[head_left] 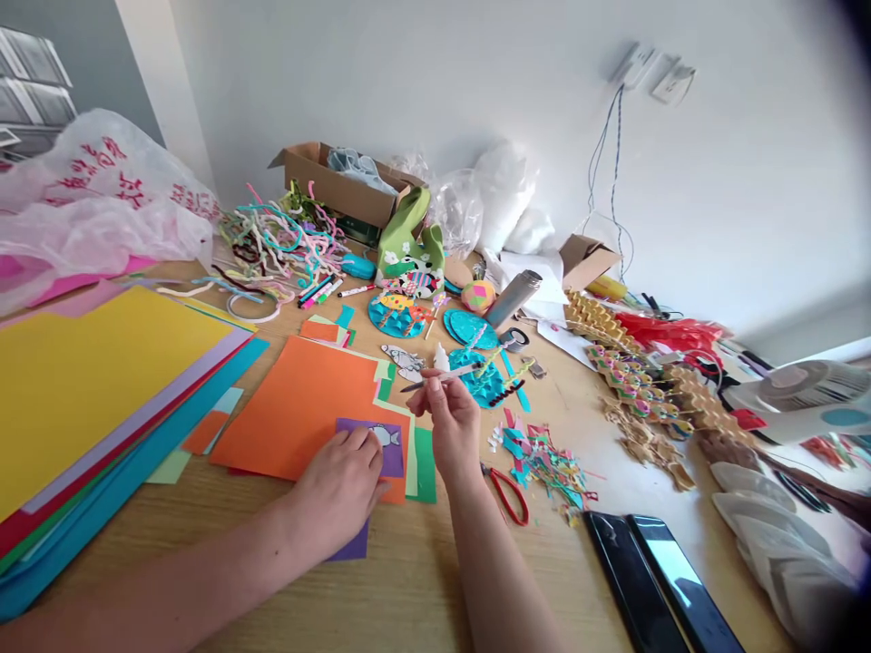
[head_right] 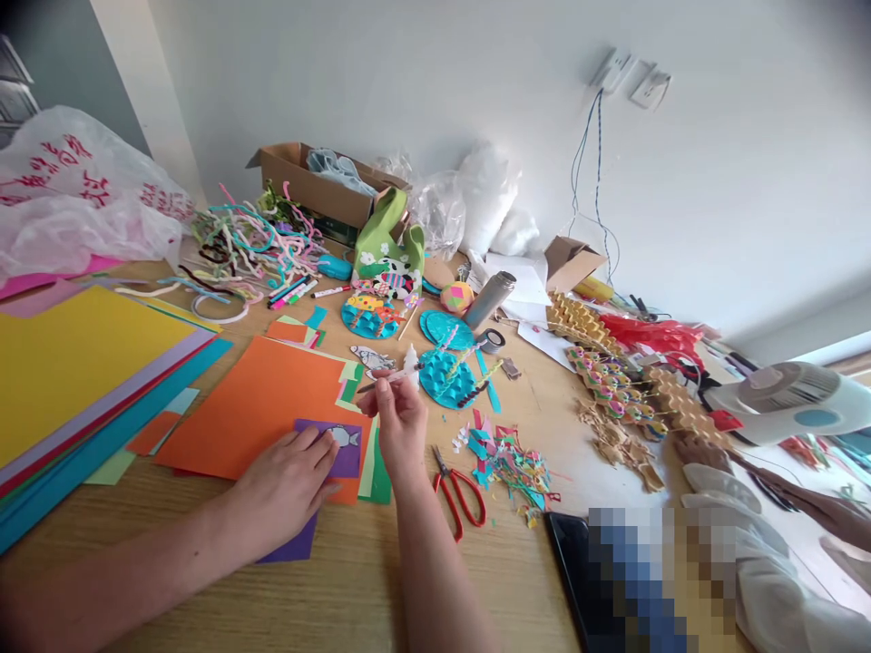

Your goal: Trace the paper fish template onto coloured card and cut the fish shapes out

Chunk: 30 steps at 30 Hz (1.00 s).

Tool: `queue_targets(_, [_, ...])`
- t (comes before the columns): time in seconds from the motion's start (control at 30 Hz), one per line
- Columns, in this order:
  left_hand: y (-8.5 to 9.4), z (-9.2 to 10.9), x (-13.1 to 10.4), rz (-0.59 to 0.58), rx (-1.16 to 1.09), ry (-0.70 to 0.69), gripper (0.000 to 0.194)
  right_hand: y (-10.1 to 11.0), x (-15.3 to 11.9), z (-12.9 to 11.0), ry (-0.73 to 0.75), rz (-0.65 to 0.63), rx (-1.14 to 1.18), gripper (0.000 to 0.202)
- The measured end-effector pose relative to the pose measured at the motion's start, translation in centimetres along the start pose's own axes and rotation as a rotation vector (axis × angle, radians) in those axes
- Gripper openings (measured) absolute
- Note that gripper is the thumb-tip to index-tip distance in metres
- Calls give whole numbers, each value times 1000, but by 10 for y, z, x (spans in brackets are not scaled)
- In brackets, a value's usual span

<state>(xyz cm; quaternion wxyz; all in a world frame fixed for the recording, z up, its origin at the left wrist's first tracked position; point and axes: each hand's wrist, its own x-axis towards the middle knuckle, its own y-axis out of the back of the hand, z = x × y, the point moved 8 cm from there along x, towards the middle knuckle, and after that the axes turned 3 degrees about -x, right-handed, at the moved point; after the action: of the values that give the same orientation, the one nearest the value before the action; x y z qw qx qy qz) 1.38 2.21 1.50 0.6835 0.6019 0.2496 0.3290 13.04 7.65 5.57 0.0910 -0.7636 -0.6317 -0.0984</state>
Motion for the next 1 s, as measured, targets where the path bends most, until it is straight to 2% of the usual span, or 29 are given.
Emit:
queue_targets(0.1, [-3,3,1,-8,35,25,41,-4,-5,22,-94,-11,-36,30])
queue_targets(0.23, [-16,5,-3,-90,100,63,47,-10,-14,42,-180,-38,-146,33])
queue_targets(0.47, [-19,4,-4,-155,111,54,50,-25,-21,43,-34,-159,-489,21])
queue_targets(1.0, [-17,2,-7,-108,98,83,48,-31,-22,50,-38,-232,-589,21])
